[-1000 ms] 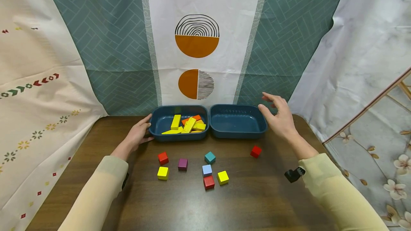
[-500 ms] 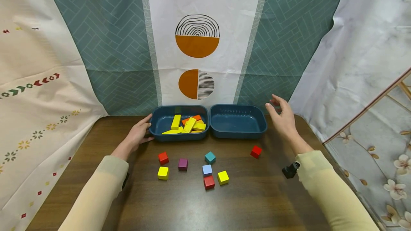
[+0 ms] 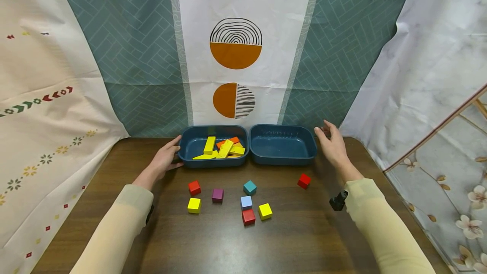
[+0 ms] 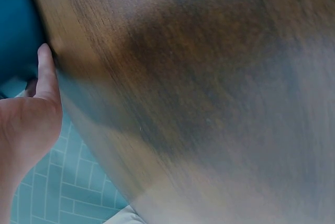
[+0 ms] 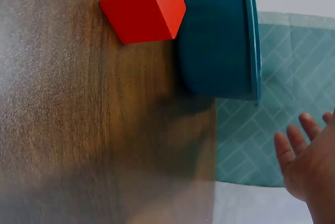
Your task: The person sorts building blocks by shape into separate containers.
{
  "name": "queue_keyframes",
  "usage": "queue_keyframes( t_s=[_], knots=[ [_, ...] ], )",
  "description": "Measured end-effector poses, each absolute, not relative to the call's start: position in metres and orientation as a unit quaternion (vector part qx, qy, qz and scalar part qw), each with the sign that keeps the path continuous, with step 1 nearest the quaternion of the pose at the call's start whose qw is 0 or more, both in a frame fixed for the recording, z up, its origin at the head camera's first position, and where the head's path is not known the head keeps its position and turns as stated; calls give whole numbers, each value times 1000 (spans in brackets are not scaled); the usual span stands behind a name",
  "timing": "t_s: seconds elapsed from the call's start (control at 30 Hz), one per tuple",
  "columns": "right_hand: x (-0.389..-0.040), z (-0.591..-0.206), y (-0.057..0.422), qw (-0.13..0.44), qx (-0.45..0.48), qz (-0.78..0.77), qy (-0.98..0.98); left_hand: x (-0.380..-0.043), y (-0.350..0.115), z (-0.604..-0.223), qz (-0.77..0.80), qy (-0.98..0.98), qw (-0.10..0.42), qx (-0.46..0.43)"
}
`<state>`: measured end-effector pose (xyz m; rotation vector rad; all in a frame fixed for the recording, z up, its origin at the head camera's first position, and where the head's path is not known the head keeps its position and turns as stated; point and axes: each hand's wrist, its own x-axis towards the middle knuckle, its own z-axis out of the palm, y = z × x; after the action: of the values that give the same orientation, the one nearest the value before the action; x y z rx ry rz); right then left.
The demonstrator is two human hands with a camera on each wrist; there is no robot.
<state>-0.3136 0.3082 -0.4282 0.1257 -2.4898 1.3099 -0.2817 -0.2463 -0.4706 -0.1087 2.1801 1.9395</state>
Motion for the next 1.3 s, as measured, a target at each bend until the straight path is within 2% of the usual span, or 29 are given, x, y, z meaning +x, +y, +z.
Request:
queue_keyframes(
  t_s=[0.13,0.37,0.67,0.87,1.07,1.3],
  knots=[
    [-314,-431,313,127,17,465,-876,-283,-247,-471,663,739,112,-37],
    [-312,-437,317,33,-15,505,-862,-285,-248,-474,667,735,114,-40],
    [-319,-456,318,-39,-13,563,-825,-286,-249,-474,666,736,114,-39],
    [-320,-459,318,-69,-16,582,-810,-286,-248,-472,665,737,113,-41],
    [-310,-444,310,-94,-22,602,-793,-286,-247,-468,659,742,116,-46],
    [-311,-448,311,-88,-8,602,-794,-285,-245,-466,657,743,119,-48]
  ],
)
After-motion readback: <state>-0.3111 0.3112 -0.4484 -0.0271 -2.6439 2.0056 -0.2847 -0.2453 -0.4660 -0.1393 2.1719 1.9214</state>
